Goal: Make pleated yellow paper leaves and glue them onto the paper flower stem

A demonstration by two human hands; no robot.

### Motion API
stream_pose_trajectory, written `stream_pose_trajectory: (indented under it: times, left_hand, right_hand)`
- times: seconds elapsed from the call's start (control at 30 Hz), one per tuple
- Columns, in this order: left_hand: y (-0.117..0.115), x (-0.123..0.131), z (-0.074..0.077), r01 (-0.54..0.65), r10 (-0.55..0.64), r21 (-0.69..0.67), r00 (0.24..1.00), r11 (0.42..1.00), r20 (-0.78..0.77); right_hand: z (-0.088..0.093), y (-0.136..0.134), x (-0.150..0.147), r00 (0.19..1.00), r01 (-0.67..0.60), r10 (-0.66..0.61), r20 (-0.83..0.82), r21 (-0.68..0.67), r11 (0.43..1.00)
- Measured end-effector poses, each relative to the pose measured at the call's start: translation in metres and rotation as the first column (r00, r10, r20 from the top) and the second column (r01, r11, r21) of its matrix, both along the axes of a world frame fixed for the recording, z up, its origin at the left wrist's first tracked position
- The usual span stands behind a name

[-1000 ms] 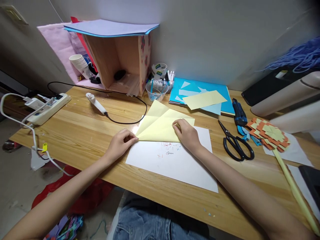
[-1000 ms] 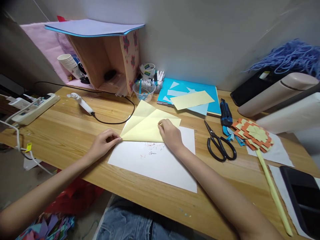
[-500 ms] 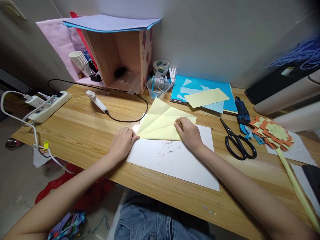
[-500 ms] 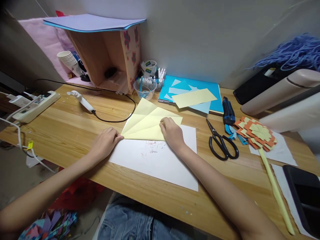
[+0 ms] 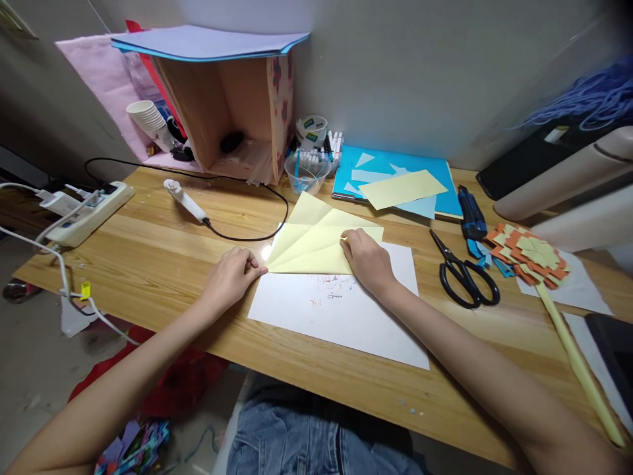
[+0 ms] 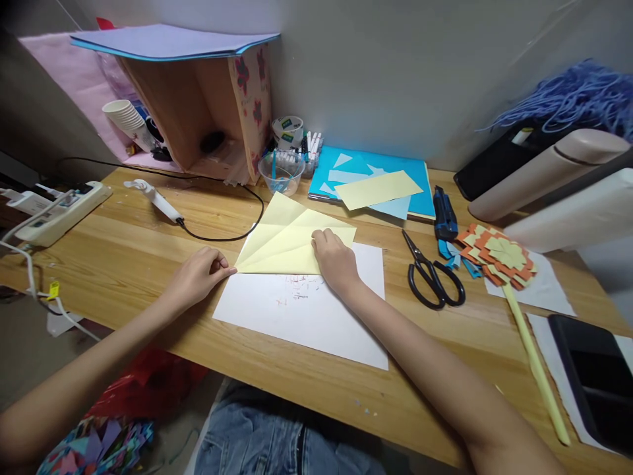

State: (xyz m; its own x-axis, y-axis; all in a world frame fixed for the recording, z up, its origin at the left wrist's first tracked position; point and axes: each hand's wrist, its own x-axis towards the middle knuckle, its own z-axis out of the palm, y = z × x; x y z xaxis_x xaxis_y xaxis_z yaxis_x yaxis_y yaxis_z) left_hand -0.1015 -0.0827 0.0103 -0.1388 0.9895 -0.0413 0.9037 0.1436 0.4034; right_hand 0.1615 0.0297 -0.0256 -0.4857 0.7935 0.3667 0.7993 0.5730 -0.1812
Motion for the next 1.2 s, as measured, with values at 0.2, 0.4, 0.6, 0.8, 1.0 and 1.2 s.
stream_pose_trajectory:
  times: [0.2,0.4,0.6,0.8,1.0,1.2]
  left_hand:
    - [0.001,-0.004,-0.001,0.021,-0.021,0.020,0.999,1.000,0.045]
    - [0.002,-0.005,-0.002,0.041,-0.043,0.024,0.997,0.999,0.064]
    - [0.002,-0.007,-0.003,0.054,-0.056,0.036,0.996,0.998,0.063]
    - [0.003,-0.007,-0.001,0.065,-0.067,0.028,0.995,0.997,0.074]
    - [0.006,-0.010,-0.004,0.062,-0.062,0.008,0.997,0.998,0.053]
    - [0.006,-0.009,-0.002,0.059,-0.058,-0.012,0.997,0.998,0.060]
  right_hand:
    - [0.007,0.000,-0.003,0.994,-0.109,0.109,0.000,0.047,0.993]
    - [0.010,-0.039,-0.047,0.750,-0.660,0.659,-0.057,0.008,0.752]
    - [0.006,-0.065,-0.073,0.684,-0.726,0.726,-0.068,-0.163,0.668]
    - [0.010,-0.049,-0.039,0.679,-0.722,0.727,-0.106,-0.273,0.635]
    - [0.012,-0.032,-0.006,0.663,-0.723,0.741,-0.110,-0.353,0.594]
    - [0.015,-0.022,0.031,0.687,-0.693,0.720,-0.096,-0.385,0.610]
